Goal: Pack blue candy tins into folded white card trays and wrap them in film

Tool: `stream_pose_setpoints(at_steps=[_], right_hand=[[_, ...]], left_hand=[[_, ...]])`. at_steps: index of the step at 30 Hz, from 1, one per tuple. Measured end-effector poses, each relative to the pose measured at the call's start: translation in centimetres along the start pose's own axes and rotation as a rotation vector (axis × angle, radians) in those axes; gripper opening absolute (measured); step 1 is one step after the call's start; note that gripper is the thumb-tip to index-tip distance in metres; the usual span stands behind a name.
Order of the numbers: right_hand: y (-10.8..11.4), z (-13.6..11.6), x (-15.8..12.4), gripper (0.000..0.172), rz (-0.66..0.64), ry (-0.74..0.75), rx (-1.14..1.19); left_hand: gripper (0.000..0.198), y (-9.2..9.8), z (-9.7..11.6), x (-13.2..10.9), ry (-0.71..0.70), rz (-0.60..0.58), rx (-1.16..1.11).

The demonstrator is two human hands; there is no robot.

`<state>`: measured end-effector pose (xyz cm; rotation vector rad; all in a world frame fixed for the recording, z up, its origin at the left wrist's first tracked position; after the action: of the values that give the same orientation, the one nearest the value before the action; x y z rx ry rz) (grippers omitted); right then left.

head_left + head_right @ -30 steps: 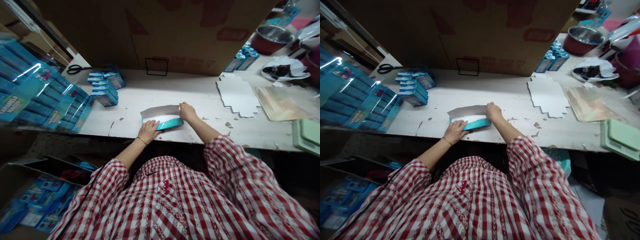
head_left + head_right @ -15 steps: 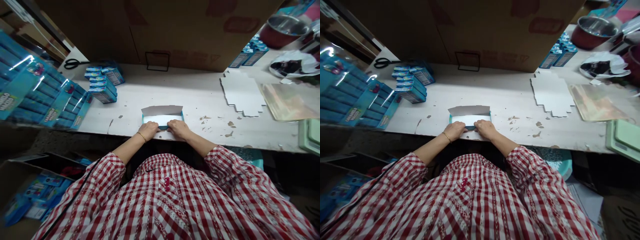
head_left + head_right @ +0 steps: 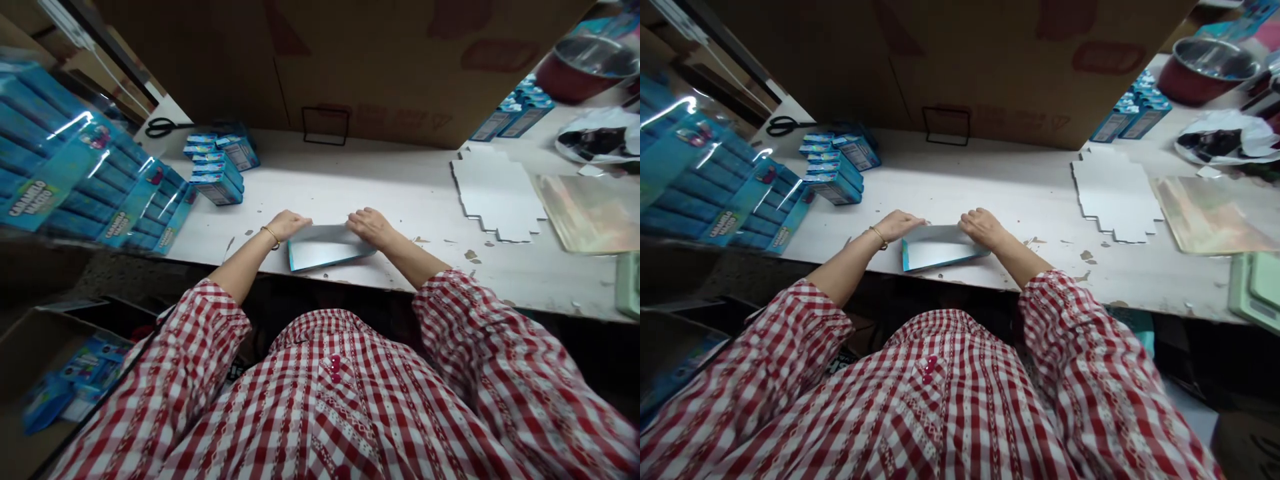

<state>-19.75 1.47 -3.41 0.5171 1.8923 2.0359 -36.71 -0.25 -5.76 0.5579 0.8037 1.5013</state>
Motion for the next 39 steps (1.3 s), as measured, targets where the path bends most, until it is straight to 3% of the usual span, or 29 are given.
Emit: stream_pose_setpoints(at_steps=[3, 5, 8, 10, 13, 18, 21, 23, 27, 28, 30, 32, 35, 37, 39], right_hand=[[-0.3, 0.4, -1.1, 0.028, 0.026, -0.026, 0.144], [-0.7, 1.5, -1.0, 0.029, -0.016, -0.157, 0.292], [-2.0, 2.0, 0.0, 0.043, -0.191, -0.279, 0.481], [-2.6, 1.5, 0.8, 0.037, -0.267, -0.248, 0.432], [-2.7, 0.1, 1.4, 0.025, -0.231, -0.132, 0.179], [-2.6, -2.5, 1.3, 0.033, -0.149, 0.023, -0.015], [-2.6, -2.0, 1.2, 0.033, -0.148, 0.009, 0.032], [-1.7, -0.3, 0.4, 0.030, -0.043, -0.118, 0.131], [-0.7, 4.1, -5.4, 0.043, 0.297, -0.694, 0.380], [-1.3, 4.1, -6.9, 0.046, 0.329, -0.805, 0.457], [-2.8, 2.3, -7.7, 0.052, 0.340, -0.870, 0.619], [-4.0, -0.4, -6.0, 0.058, 0.352, -0.819, 0.701], [-5.0, -3.2, -1.9, 0.065, 0.366, -0.811, 0.648], [-5.4, -3.5, 0.2, 0.066, 0.333, -0.843, 0.620], [-5.0, -2.8, 1.7, 0.067, 0.329, -0.822, 0.623]], left_hand=[[0.032, -2.3, 0.7, -1.4, -0.174, -0.148, 0.156], [0.033, -3.0, 1.0, -2.1, -0.219, -0.141, 0.315], [0.025, -3.5, 1.3, -2.3, -0.229, -0.086, 0.510], [0.022, -3.6, 1.4, -2.3, -0.249, -0.063, 0.598], [0.022, -3.8, 1.5, -2.7, -0.310, -0.068, 0.675], [0.031, -4.2, 1.4, -3.6, -0.340, -0.102, 0.812], [0.034, -4.3, 1.5, -4.1, -0.303, -0.112, 0.828], [0.031, -3.9, 1.1, -4.4, -0.237, -0.103, 0.774], [0.036, -1.7, -0.4, -5.0, -0.094, -0.001, 0.613], [0.040, -1.4, -0.7, -4.9, -0.079, 0.022, 0.574], [0.047, -1.4, -0.9, -4.6, -0.063, 0.053, 0.497], [0.053, -2.2, -0.6, -4.0, -0.045, 0.068, 0.434], [0.053, -4.0, -0.1, -3.7, 0.034, 0.097, 0.372], [0.051, -4.5, -0.2, -3.9, 0.093, 0.124, 0.325], [0.051, -3.6, -0.8, -3.9, 0.105, 0.168, 0.227]])
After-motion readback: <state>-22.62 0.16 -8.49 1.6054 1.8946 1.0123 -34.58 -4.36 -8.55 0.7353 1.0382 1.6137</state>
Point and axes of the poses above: each hand's wrist, its own x-axis towards the middle knuckle, its own y-axis out of the back of the hand, z = x × y, the point moved 8 cm from there along x, towards the middle knuckle, and after that the axes turned 10 degrees about z, right-handed, at the moved point
